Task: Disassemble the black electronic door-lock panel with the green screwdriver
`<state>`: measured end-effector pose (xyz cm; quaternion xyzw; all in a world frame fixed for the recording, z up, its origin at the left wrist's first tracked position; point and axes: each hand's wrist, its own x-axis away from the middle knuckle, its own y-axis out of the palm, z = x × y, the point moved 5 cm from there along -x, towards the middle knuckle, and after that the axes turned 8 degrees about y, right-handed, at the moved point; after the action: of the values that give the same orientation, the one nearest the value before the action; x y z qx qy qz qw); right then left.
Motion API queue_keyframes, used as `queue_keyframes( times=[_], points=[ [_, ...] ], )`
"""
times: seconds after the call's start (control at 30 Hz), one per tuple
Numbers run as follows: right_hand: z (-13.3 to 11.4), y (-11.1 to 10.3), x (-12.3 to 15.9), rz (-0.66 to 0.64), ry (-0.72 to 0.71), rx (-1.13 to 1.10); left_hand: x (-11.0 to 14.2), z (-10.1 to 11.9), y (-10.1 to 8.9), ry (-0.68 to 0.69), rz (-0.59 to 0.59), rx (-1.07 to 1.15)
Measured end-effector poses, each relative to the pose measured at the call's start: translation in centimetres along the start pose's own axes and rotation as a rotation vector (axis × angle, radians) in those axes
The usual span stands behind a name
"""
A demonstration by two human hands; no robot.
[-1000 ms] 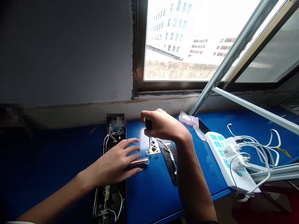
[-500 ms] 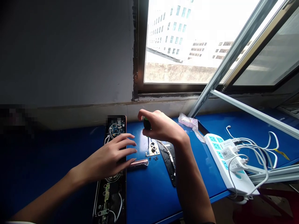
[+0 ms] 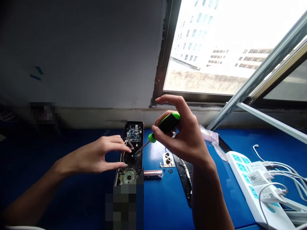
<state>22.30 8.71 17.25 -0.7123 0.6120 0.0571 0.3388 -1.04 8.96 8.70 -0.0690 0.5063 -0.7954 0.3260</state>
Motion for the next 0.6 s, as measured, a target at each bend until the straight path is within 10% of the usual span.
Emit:
queue_keyframes(
  times=[0.6],
  points=[
    [-0.6,1.3,-1.0,0.102,-0.054,0.133,-0.9,-0.8,0.7,-0.063,0.204,0.086]
  ],
)
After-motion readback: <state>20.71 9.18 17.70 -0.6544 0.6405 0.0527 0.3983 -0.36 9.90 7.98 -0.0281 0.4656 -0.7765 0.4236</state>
